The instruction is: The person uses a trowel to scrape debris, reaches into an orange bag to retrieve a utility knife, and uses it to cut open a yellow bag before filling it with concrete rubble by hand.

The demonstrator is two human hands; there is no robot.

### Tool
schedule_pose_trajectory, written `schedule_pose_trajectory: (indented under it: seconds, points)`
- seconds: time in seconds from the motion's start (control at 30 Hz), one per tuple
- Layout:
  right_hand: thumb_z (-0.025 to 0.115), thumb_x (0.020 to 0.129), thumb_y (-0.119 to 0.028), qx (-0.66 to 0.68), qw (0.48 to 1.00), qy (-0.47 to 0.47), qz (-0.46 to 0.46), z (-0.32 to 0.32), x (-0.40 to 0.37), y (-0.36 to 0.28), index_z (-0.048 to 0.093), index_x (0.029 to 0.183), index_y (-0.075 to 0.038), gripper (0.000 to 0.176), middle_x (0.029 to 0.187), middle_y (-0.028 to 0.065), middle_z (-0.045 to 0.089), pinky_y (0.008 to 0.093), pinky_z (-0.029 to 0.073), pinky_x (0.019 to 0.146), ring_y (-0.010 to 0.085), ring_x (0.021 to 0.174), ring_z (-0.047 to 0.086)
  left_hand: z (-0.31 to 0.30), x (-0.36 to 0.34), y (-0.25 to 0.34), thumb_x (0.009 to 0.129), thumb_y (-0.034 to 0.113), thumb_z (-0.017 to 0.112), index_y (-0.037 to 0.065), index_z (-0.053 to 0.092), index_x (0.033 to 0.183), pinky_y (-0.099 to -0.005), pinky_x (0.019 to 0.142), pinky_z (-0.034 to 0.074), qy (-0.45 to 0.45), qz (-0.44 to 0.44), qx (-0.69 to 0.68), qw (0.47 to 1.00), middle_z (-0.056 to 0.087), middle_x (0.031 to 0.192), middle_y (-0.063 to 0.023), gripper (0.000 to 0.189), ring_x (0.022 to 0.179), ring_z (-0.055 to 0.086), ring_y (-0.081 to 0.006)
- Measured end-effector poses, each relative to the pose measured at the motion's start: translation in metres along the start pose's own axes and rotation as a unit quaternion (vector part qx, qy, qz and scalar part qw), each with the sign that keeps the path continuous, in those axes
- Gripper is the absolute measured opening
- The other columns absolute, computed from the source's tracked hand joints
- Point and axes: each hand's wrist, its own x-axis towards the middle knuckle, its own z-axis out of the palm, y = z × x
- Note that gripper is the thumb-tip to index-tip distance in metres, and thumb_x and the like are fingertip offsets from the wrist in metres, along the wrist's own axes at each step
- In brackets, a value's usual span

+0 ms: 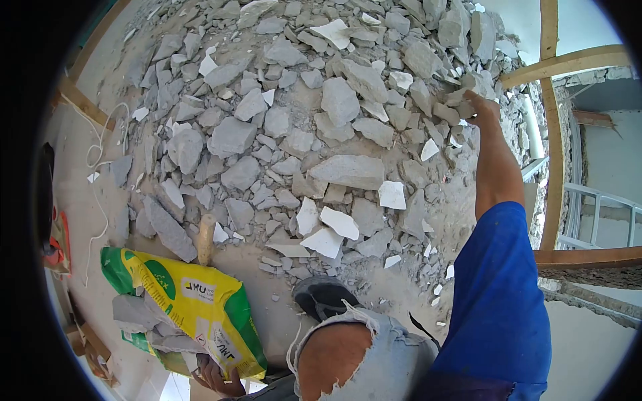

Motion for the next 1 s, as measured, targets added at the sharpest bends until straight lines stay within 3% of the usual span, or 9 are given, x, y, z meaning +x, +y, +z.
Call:
schedule_pose_trajectory:
  seconds: [0.23,0.3,0.43,0.5,0.63,0.77,0.83,0.9,1.0]
  points:
    - [0.079,0.08,-0.038,0.224,0.958,-0.176,0.028,-0.075,-0.032,0.064,0.06,0.123,-0.003,0.059,0.12,0.0142,0.059,0.0446,0.057,0.087,0.0288,0.105,0.061,-0.002,-0.002,-0.002,0.081,0.037,0.078,0.001,0.061,0.124,-0.0637,0.117,0.016,0.009,-0.007,-0.043,0.999,0.062,0.125,-0.0157,0.059,0.124,0.054,-0.0406]
    - [0.08,0.079,-0.041,0.161,0.958,-0.236,0.023,-0.094,-0.067,0.08,0.056,0.131,-0.007,0.066,0.12,0.0152,0.059,0.0431,0.056,0.09,0.0289,0.108,0.06,-0.007,0.0,0.0,0.082,0.038,0.075,0.002,0.062,0.12,-0.0649,0.118,0.013,0.022,-0.027,-0.078,0.996,0.063,0.126,-0.0151,0.054,0.126,0.053,-0.041]
    - [0.064,0.092,-0.041,-0.138,0.885,-0.26,-0.361,-0.096,-0.196,0.106,0.054,0.13,-0.003,0.054,0.117,0.0163,0.066,0.0395,0.055,0.083,0.0237,0.1,0.067,0.004,-0.017,-0.013,0.08,0.035,0.078,0.004,0.065,0.116,-0.0629,0.116,0.021,0.114,-0.045,-0.118,0.985,0.062,0.129,-0.0148,0.049,0.126,0.053,-0.039]
    - [0.061,0.092,-0.042,0.006,0.912,-0.34,-0.229,-0.071,-0.269,0.098,0.056,0.126,0.002,0.055,0.115,0.016,0.067,0.0382,0.054,0.084,0.0233,0.099,0.067,0.004,-0.023,-0.019,0.078,0.031,0.081,0.006,0.067,0.116,-0.0603,0.115,0.026,0.151,-0.058,-0.12,0.979,0.061,0.13,-0.0135,0.048,0.126,0.053,-0.0369]
    - [0.063,0.084,-0.038,0.079,0.84,-0.503,-0.187,-0.007,-0.417,0.067,0.061,0.119,0.013,0.062,0.111,0.0172,0.068,0.0333,0.051,0.089,0.0232,0.1,0.066,0.007,-0.036,-0.035,0.076,0.022,0.081,0.007,0.069,0.114,-0.0578,0.112,0.032,0.218,-0.109,-0.119,0.962,0.06,0.131,-0.0137,0.042,0.126,0.053,-0.0376]
    - [0.063,0.081,-0.036,0.048,0.698,-0.677,-0.229,0.063,-0.557,0.027,0.062,0.119,0.014,0.062,0.112,0.0176,0.068,0.0316,0.05,0.089,0.023,0.099,0.066,0.007,-0.049,-0.042,0.079,0.017,0.081,0.006,0.069,0.113,-0.0552,0.11,0.035,0.282,-0.149,-0.103,0.942,0.059,0.132,-0.016,0.037,0.126,0.051,-0.0383]
    - [0.064,0.082,-0.034,-0.019,0.635,-0.69,-0.347,0.088,-0.618,0.013,0.066,0.113,0.013,0.056,0.108,0.0152,0.069,0.0308,0.051,0.087,0.0206,0.096,0.066,0.006,-0.053,-0.044,0.081,0.017,0.08,0.005,0.068,0.113,-0.0523,0.108,0.037,0.318,-0.248,-0.119,0.907,0.058,0.132,-0.0169,0.036,0.125,0.052,-0.0382]
    - [0.071,0.08,-0.029,0.004,0.596,-0.749,-0.288,0.106,-0.671,0.006,0.068,0.107,0.014,0.051,0.111,0.0147,0.066,0.0303,0.051,0.085,0.0181,0.095,0.067,0.0,-0.05,-0.058,0.083,0.019,0.08,0.003,0.065,0.117,-0.0502,0.106,0.039,0.322,-0.351,-0.157,0.865,0.056,0.134,-0.0173,0.04,0.124,0.052,-0.0369]
    - [0.078,0.077,-0.026,0.021,0.538,-0.72,-0.437,0.116,-0.748,0.011,0.069,0.105,0.014,0.049,0.119,0.0161,0.062,0.0287,0.051,0.085,0.0165,0.095,0.067,-0.013,-0.03,-0.092,0.087,0.024,0.078,0.001,0.058,0.131,-0.0482,0.103,0.042,0.277,-0.5,-0.259,0.779,0.05,0.14,-0.0174,0.054,0.123,0.053,-0.033]
